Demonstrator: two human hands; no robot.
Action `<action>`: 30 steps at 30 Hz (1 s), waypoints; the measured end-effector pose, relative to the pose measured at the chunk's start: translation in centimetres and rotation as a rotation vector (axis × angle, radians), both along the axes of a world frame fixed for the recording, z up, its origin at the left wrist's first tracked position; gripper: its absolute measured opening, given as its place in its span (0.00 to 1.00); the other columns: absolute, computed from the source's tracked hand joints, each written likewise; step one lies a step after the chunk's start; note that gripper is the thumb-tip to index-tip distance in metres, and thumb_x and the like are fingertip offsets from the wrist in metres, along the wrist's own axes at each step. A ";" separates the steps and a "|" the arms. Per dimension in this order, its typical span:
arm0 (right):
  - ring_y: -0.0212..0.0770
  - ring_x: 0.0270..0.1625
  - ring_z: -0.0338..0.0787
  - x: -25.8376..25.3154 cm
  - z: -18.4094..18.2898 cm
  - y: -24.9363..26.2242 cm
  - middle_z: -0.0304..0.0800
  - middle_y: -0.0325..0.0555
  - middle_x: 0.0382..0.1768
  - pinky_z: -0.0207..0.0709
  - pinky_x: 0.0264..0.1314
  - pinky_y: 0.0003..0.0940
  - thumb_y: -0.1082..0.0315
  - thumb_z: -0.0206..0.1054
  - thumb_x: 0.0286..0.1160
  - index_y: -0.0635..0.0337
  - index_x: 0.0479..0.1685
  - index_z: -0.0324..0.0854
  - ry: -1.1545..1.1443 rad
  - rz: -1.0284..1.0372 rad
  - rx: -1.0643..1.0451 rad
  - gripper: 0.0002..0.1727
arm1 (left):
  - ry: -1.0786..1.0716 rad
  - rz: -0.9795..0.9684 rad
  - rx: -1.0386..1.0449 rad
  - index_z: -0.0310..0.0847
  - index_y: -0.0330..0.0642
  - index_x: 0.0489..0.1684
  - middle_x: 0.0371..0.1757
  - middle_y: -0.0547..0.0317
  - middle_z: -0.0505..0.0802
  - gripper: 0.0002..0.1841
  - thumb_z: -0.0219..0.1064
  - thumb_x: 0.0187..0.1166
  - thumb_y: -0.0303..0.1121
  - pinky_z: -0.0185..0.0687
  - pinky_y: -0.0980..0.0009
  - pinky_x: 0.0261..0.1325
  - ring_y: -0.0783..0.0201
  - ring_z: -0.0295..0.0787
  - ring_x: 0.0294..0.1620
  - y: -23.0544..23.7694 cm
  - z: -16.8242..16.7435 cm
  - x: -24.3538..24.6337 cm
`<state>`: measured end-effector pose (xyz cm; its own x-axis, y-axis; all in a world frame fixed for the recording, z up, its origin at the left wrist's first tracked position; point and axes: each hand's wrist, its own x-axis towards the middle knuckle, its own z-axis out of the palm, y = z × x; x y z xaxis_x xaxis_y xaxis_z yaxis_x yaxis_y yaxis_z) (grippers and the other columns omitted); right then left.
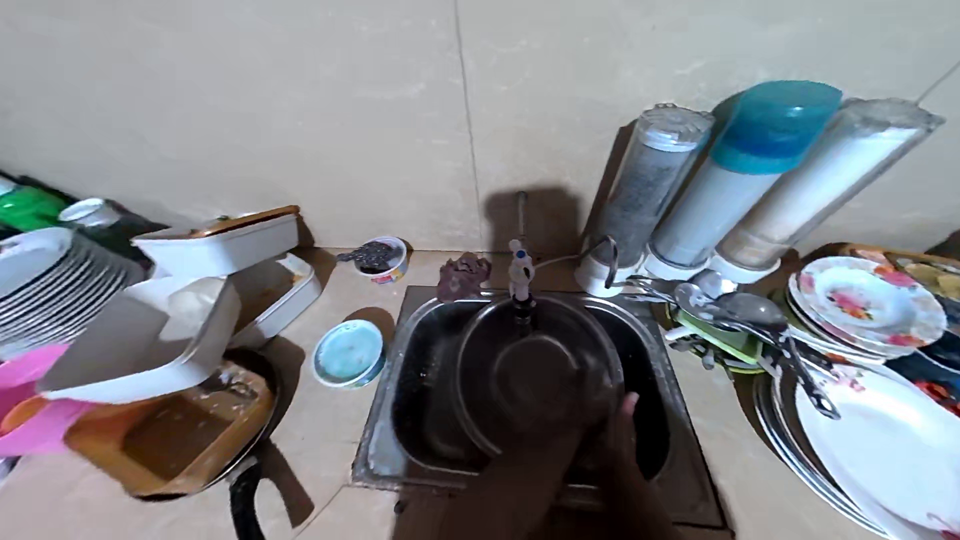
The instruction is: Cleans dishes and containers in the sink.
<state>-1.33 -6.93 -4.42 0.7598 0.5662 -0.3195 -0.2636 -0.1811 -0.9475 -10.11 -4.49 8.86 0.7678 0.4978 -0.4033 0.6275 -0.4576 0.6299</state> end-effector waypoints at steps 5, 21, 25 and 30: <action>0.55 0.66 0.84 2.1 -0.9 0.6 0.81 0.65 0.69 0.77 0.70 0.56 0.64 0.61 0.87 0.66 0.80 0.69 0.027 -0.016 -0.146 0.26 | 0.011 -0.134 -0.193 0.67 0.33 0.84 0.81 0.33 0.77 0.28 0.48 0.95 0.44 0.62 0.40 0.87 0.39 0.71 0.84 5.5 -15.9 -1.3; 0.64 0.86 0.67 1.8 -3.9 3.5 0.63 0.71 0.85 0.61 0.87 0.59 0.71 0.67 0.81 0.67 0.91 0.52 -0.225 0.234 -0.153 0.39 | -0.173 1.005 0.132 0.71 0.33 0.79 0.69 0.31 0.86 0.32 0.74 0.73 0.31 0.76 0.42 0.74 0.38 0.84 0.71 12.5 -2.9 -13.4; 0.52 0.66 0.83 -3.9 0.2 3.0 0.77 0.65 0.72 0.79 0.67 0.48 0.72 0.63 0.81 0.69 0.85 0.58 0.123 0.464 -0.057 0.33 | -0.250 0.755 0.341 0.71 0.36 0.79 0.68 0.36 0.87 0.31 0.71 0.74 0.31 0.78 0.45 0.74 0.43 0.85 0.71 11.7 8.6 -9.9; 0.47 0.65 0.81 -8.7 5.2 2.5 0.76 0.62 0.71 0.75 0.69 0.42 0.61 0.45 0.95 0.70 0.80 0.63 0.498 0.560 -0.045 0.25 | -0.068 0.588 0.513 0.75 0.37 0.75 0.69 0.37 0.86 0.26 0.68 0.76 0.33 0.77 0.43 0.72 0.42 0.83 0.72 11.2 14.0 -7.2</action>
